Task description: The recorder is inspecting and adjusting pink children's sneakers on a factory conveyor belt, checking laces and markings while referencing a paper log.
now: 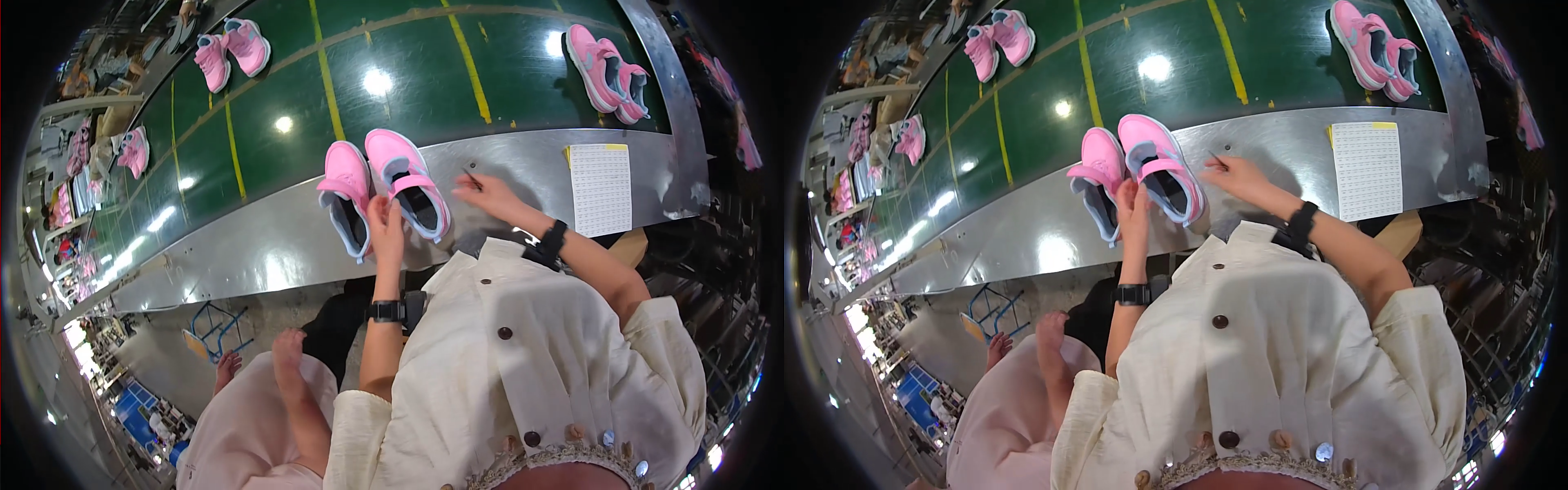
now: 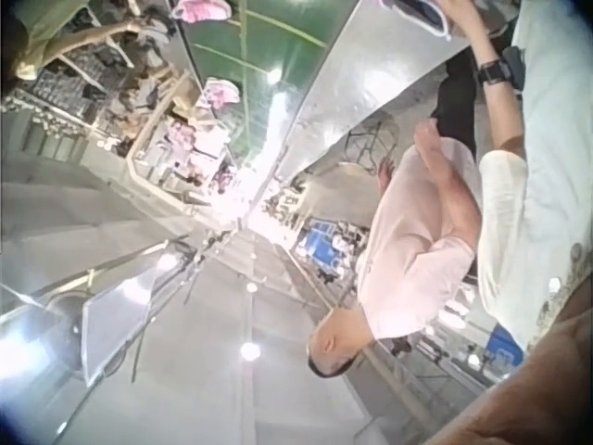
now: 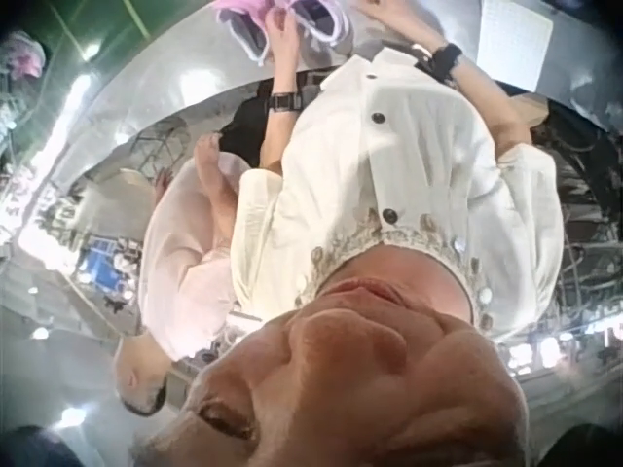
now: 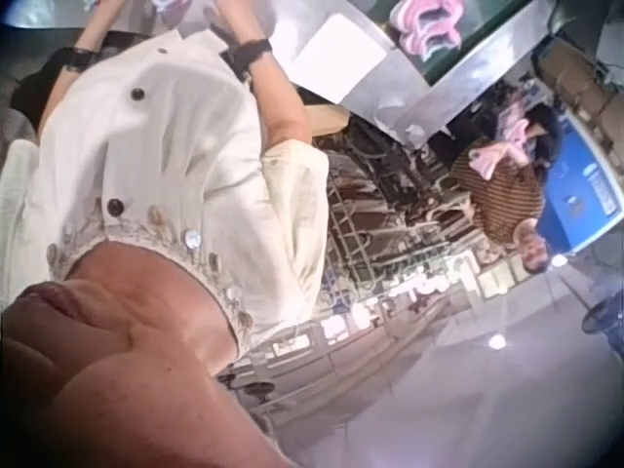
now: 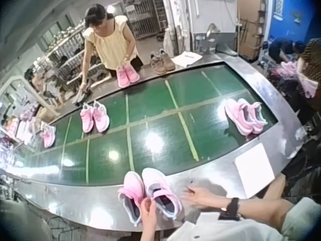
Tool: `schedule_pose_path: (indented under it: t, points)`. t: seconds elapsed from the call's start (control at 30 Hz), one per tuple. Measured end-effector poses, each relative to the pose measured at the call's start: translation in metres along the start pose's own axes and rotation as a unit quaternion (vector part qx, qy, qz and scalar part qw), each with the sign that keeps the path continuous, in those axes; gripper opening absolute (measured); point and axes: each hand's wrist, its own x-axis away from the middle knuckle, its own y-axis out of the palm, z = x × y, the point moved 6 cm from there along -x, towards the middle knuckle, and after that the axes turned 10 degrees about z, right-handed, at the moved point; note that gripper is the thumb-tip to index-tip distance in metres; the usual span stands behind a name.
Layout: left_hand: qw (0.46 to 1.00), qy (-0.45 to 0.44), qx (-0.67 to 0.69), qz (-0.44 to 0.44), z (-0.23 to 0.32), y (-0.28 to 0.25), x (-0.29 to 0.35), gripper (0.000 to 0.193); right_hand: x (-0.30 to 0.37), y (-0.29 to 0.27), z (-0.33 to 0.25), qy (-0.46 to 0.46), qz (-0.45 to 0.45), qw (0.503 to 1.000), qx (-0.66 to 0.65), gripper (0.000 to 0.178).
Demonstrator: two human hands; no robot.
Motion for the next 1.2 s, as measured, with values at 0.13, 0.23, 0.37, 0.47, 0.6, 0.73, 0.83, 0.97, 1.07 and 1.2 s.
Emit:
schedule_pose_path:
  t: [0.13,0.23,0.37,0.47,0.6,0.73,0.83,0.97,1.07,1.2]
  points:
    - [0.984,-0.134,0.113,-0.026,-0.018,0.008,0.013,0.038,-0.016,0.058,-0.020,-0.159,0.063,0.979,0.111,0.066]
    - [0.962,0.230,-0.138,0.054,0.030,-0.033,0.009,0.038,-0.029,0.055,-0.008,-0.033,0.074,0.995,-0.060,0.046]
    - [0.958,0.227,-0.126,0.119,0.030,-0.107,-0.037,0.059,-0.028,0.022,0.006,0.164,-0.015,0.932,-0.324,0.038]
    - [0.997,0.018,-0.004,-0.081,-0.030,-0.085,-0.074,0.066,-0.019,-0.003,-0.009,0.173,-0.014,0.895,-0.412,0.038]
    - [0.982,-0.147,0.112,-0.043,-0.071,-0.071,-0.087,0.051,-0.002,-0.026,-0.034,0.148,-0.006,0.868,-0.474,0.034]
    - [0.929,-0.112,0.292,-0.200,-0.024,-0.018,-0.046,0.041,0.015,-0.050,-0.038,0.039,0.057,0.913,-0.403,0.037]
    - [0.925,-0.027,0.310,-0.216,0.037,0.013,-0.020,0.048,0.018,-0.055,-0.043,-0.056,0.015,0.901,-0.430,0.043]
    - [0.892,-0.126,0.334,-0.278,0.091,0.048,-0.012,0.051,0.018,-0.060,-0.045,0.011,0.031,0.824,-0.565,0.047]
    - [0.877,-0.162,0.365,-0.268,0.109,0.050,-0.005,0.046,0.039,-0.069,-0.068,0.025,0.083,0.839,-0.538,0.045]
    - [0.840,-0.183,0.407,-0.308,0.130,0.048,0.005,0.044,0.058,-0.080,-0.102,0.042,0.150,0.848,-0.507,0.041]
